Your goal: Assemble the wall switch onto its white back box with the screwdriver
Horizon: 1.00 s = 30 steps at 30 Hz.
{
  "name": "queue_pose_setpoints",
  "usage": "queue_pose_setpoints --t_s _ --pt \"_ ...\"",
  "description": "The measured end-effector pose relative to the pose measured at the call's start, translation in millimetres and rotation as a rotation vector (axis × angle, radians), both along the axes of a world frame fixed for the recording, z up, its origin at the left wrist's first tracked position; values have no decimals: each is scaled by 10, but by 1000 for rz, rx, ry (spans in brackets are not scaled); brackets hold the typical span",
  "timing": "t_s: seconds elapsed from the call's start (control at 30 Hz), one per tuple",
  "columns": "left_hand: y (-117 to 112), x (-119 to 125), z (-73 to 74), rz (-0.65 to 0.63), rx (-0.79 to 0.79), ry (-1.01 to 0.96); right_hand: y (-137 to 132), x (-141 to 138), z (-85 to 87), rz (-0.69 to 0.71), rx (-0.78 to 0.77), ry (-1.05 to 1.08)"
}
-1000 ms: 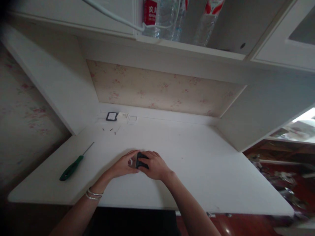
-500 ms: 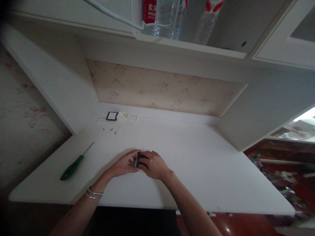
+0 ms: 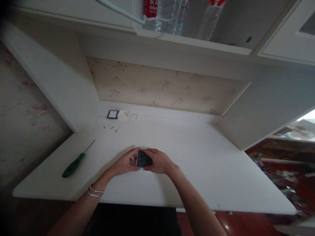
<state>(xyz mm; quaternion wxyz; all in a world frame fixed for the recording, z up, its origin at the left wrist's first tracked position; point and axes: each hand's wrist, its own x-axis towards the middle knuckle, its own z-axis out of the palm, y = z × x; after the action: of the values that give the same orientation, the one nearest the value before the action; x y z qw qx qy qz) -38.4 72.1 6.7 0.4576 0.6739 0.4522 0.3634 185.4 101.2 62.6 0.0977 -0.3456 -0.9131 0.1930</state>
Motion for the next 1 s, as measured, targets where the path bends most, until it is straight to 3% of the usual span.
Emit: queue_pose_setpoints --t_s 0.27,0.57,1.0 --pt "5 -6 -20 -13 -7 13 -31 -63 17 -2 -11 111" --pt "17 -25 -24 -58 22 -11 -91 -59 -84 32 121 61" --pt "18 -17 -16 -47 4 -40 -174 -112 65 48 181 -50"
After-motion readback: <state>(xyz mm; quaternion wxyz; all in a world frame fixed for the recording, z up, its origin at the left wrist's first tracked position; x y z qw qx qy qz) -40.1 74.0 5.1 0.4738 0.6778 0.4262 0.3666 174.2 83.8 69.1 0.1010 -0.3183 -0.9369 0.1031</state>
